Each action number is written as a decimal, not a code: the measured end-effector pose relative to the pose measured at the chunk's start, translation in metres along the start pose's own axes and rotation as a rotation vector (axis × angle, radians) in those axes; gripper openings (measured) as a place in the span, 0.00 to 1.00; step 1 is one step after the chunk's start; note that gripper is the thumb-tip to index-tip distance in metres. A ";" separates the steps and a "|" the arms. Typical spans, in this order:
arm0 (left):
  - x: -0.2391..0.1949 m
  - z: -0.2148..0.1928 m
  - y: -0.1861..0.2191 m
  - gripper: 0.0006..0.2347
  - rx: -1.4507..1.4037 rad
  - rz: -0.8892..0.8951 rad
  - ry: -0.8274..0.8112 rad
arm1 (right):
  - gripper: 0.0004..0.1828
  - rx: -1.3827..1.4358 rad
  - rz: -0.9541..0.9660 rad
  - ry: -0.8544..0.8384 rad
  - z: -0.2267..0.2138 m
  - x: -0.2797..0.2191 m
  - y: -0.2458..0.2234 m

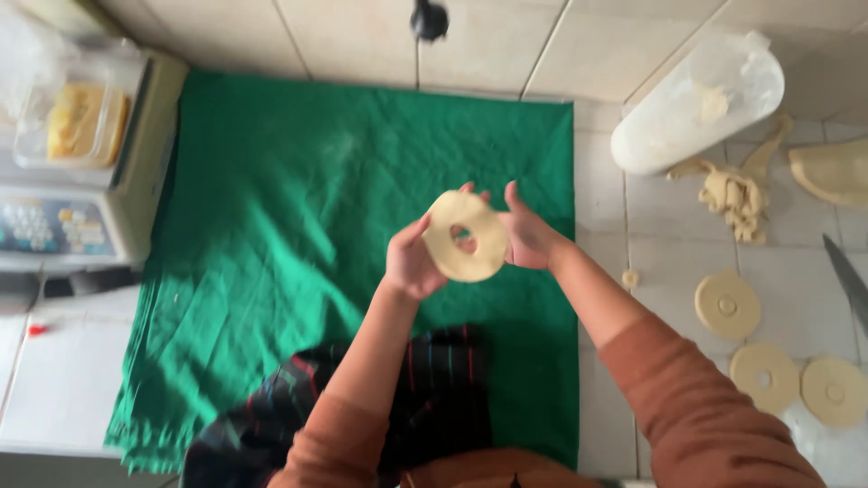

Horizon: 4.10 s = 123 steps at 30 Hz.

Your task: Cutting circular shapes from rolled dough using a metal ring mold after rolling it out with a rolling pin.

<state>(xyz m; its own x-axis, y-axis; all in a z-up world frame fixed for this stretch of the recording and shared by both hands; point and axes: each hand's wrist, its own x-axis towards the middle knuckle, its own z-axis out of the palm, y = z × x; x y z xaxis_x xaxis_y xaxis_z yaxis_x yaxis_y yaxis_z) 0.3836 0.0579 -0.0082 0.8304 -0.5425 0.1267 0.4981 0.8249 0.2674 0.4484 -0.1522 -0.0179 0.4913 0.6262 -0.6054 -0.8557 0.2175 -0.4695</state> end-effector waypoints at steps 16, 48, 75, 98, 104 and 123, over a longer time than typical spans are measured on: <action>0.131 -0.101 0.016 0.35 0.008 -0.161 0.208 | 0.22 -0.045 -0.422 0.166 -0.082 0.059 -0.058; 0.204 -0.120 -0.019 0.29 1.753 0.337 0.756 | 0.33 -0.719 -0.991 0.880 -0.118 0.056 -0.061; 0.000 0.136 -0.278 0.15 1.599 -0.204 0.383 | 0.32 -1.569 -0.732 1.614 -0.486 -0.476 0.080; 0.170 0.173 -0.582 0.12 1.963 -0.306 -0.053 | 0.30 -1.218 -0.700 1.141 -0.464 -0.616 0.193; 0.235 0.125 -0.633 0.14 2.081 -0.158 -0.330 | 0.28 -1.293 -0.739 1.099 -0.457 -0.620 0.207; 0.241 0.110 -0.611 0.15 2.055 -0.255 -0.126 | 0.27 -1.161 -0.696 1.172 -0.421 -0.603 0.249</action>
<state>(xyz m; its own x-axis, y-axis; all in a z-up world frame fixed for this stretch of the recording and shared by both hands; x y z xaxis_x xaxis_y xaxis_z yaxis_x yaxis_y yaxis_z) 0.2521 -0.5944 -0.0358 0.7407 -0.6699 -0.0512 -0.4417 -0.5430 0.7142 0.0076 -0.7913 -0.0405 0.9653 -0.2596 0.0293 -0.1750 -0.7256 -0.6655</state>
